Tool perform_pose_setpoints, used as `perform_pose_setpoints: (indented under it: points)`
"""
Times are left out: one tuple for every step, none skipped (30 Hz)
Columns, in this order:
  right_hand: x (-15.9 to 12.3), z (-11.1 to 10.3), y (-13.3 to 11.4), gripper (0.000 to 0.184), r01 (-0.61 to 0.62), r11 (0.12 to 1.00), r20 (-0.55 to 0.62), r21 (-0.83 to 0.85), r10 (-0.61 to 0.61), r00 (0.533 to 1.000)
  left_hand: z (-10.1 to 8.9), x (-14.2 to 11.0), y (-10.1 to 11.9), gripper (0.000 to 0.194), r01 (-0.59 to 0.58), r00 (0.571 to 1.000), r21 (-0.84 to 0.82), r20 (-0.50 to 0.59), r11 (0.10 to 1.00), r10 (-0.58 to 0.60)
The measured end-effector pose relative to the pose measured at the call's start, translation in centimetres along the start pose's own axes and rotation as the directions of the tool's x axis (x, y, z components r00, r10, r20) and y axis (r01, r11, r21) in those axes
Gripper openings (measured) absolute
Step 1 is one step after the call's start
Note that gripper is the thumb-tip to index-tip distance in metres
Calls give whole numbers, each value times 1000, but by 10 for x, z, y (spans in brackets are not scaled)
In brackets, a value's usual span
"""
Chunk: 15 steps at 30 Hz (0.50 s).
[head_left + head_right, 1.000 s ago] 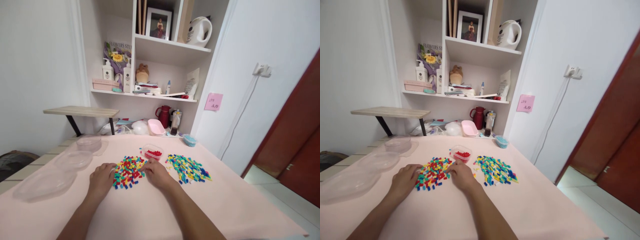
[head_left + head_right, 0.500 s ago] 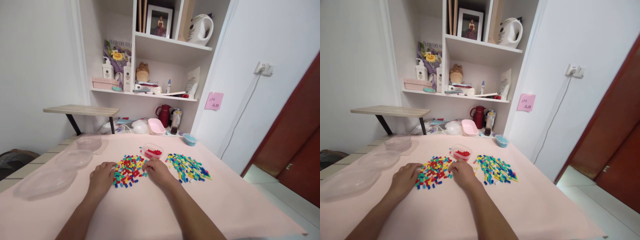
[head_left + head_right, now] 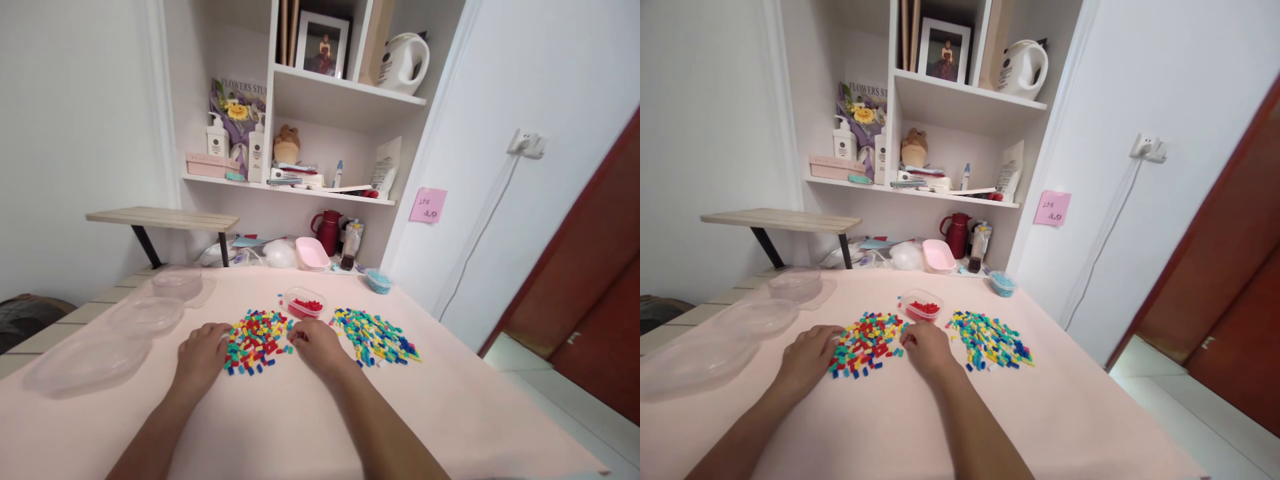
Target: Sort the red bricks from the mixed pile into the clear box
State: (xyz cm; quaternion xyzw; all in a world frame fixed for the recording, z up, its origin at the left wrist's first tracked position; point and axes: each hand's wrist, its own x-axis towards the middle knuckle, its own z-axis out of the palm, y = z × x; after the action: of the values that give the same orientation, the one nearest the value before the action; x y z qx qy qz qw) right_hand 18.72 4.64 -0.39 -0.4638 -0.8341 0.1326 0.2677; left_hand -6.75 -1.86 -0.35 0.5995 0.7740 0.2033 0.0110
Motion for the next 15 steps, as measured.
perform_pose_setpoints:
  points:
    - [0,0,0,23,0,1000,-6,-9,0,1000,0,0,0,41,0,1000,0,-1,1000,0]
    - [0,1,-1,23,-2,1000,-10,-12,2,1000,0,0,0,41,0,1000,0,-1,1000,0]
    - [0,1,-1,23,-6,1000,-14,-13,6,1000,0,0,0,41,0,1000,0,1,1000,0]
    - [0,1,-1,23,-12,1000,-18,-12,11,1000,0,0,-1,41,0,1000,0,3,1000,0]
    - [0,1,0,23,-17,1000,-22,-12,16,1000,1,0,-1,42,-1,1000,1,7,1000,1]
    - [0,1,0,21,-20,1000,-25,-10,20,999,1,1,-2,42,-1,1000,2,10,1000,1]
    - [0,1,-1,19,-24,1000,-26,-5,24,999,2,1,-2,42,-2,1000,2,14,1000,2]
    - [0,1,-1,17,-27,1000,-27,10,27,999,3,1,-3,43,-3,1000,2,16,1000,3]
    - [0,0,-1,15,-29,999,-32,33,30,999,4,1,-3,43,-3,1000,2,18,1000,3]
    - [1,0,-1,13,-29,998,-44,63,32,998,4,1,-3,43,-3,1000,0,19,1000,3]
    - [2,0,-1,13,-29,995,-68,99,36,997,4,2,-4,43,-2,1000,-1,19,1000,2]
    - [3,-1,0,13,-30,990,-102,141,45,994,5,2,-4,43,-2,1000,-4,20,1000,2]
    - [4,-1,0,13,-31,981,-146,189,59,987,5,1,-4,43,-1,1000,-7,19,1000,1]
    - [5,-2,2,15,-33,969,-198,245,83,977,4,1,-3,42,-1,1000,-10,19,1000,1]
    - [7,-3,4,18,-37,952,-256,302,118,960,4,1,-3,42,-1,1000,-14,18,1000,1]
